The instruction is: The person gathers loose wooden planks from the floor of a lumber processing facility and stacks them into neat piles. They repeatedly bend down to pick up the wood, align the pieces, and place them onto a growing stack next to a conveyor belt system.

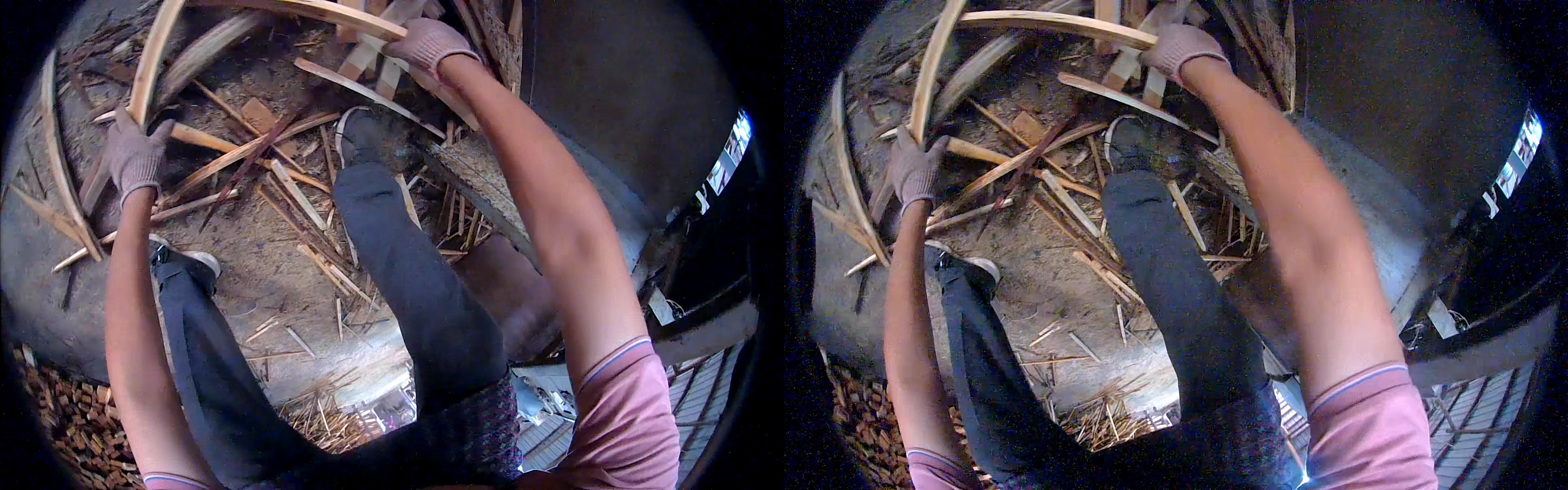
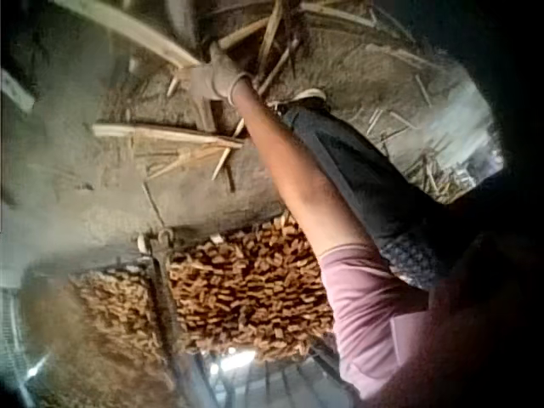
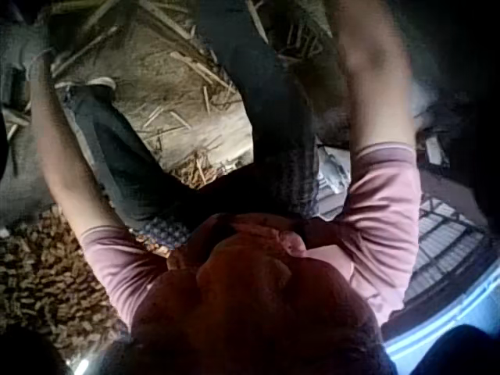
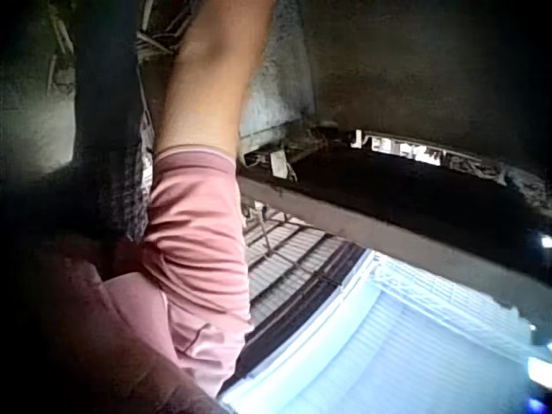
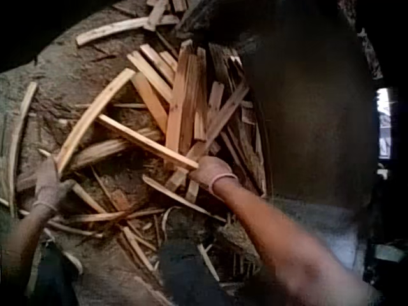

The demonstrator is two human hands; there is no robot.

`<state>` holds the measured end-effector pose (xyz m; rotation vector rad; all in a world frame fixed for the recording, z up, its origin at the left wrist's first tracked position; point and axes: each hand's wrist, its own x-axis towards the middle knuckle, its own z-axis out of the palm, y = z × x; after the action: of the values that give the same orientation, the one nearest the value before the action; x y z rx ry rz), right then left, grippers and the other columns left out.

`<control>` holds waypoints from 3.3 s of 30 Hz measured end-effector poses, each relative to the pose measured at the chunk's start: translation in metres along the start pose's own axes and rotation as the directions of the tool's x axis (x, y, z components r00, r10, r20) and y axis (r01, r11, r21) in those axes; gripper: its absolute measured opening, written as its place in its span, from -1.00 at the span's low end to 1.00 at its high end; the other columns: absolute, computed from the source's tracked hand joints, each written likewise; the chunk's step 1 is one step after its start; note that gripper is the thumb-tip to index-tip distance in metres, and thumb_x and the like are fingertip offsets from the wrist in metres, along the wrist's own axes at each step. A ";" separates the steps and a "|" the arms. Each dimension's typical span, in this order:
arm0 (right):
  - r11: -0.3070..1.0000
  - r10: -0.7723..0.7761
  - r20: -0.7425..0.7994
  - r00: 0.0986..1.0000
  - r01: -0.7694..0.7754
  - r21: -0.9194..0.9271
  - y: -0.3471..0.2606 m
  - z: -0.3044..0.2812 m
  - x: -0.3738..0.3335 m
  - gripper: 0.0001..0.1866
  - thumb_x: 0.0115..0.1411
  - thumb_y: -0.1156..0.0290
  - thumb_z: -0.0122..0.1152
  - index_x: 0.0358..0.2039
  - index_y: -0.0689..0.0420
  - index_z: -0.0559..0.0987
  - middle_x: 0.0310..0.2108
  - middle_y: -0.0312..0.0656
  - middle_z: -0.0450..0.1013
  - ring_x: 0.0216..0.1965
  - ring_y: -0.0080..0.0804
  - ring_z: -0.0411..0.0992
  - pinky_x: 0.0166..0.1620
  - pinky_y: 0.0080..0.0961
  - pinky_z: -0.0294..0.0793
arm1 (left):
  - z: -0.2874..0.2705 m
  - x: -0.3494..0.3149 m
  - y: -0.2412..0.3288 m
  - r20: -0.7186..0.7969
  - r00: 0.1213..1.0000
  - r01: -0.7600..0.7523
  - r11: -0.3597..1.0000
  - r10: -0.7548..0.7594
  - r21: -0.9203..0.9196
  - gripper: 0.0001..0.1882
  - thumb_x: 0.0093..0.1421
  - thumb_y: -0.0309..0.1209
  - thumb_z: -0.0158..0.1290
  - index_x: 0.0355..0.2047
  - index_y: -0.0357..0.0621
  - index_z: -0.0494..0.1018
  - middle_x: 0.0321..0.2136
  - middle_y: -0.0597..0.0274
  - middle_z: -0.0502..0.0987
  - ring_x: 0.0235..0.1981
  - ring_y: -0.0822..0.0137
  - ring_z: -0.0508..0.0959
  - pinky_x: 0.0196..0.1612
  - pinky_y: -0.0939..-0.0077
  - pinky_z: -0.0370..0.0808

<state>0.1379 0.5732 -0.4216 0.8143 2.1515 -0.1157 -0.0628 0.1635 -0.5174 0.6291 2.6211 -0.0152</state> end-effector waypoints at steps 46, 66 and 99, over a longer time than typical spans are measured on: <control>0.705 -0.391 0.027 0.920 0.280 0.652 -0.161 -0.084 -0.062 -0.34 0.09 -0.19 0.24 -0.11 0.19 0.65 -0.23 0.16 0.63 -0.14 0.11 0.64 -0.04 -0.08 0.61 | -0.116 0.015 0.090 0.089 0.960 0.181 0.348 -0.265 -0.920 -0.40 0.51 0.05 -0.24 0.04 -0.24 0.53 -0.12 -0.03 0.59 -0.08 0.17 0.55 0.03 0.24 0.43; 0.453 0.240 0.028 0.970 -0.137 0.881 0.019 0.051 0.044 -0.15 0.22 -0.35 0.11 -0.12 0.38 0.65 -0.08 0.26 0.59 0.02 0.19 0.54 0.06 -0.14 0.50 | 0.014 0.059 0.271 0.228 0.943 0.043 0.590 0.243 -0.806 -0.11 0.15 0.21 0.14 0.18 -0.39 0.39 0.02 -0.36 0.58 0.10 -0.25 0.57 0.20 0.08 0.43; 0.916 0.172 -0.215 0.961 -0.076 0.394 0.006 -0.070 0.081 0.12 0.11 -0.32 0.31 0.42 0.28 0.23 0.28 0.33 0.33 0.29 0.23 0.35 0.27 -0.08 0.40 | -0.102 -0.074 0.161 0.158 0.987 0.142 0.566 -0.021 -0.812 -0.30 0.21 -0.24 0.23 0.28 -0.37 0.34 0.16 -0.25 0.48 0.22 -0.04 0.49 0.31 0.25 0.36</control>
<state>0.0573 0.6433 -0.4327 1.2463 2.3369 -0.3989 0.0233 0.2874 -0.3798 0.1396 2.1521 1.0548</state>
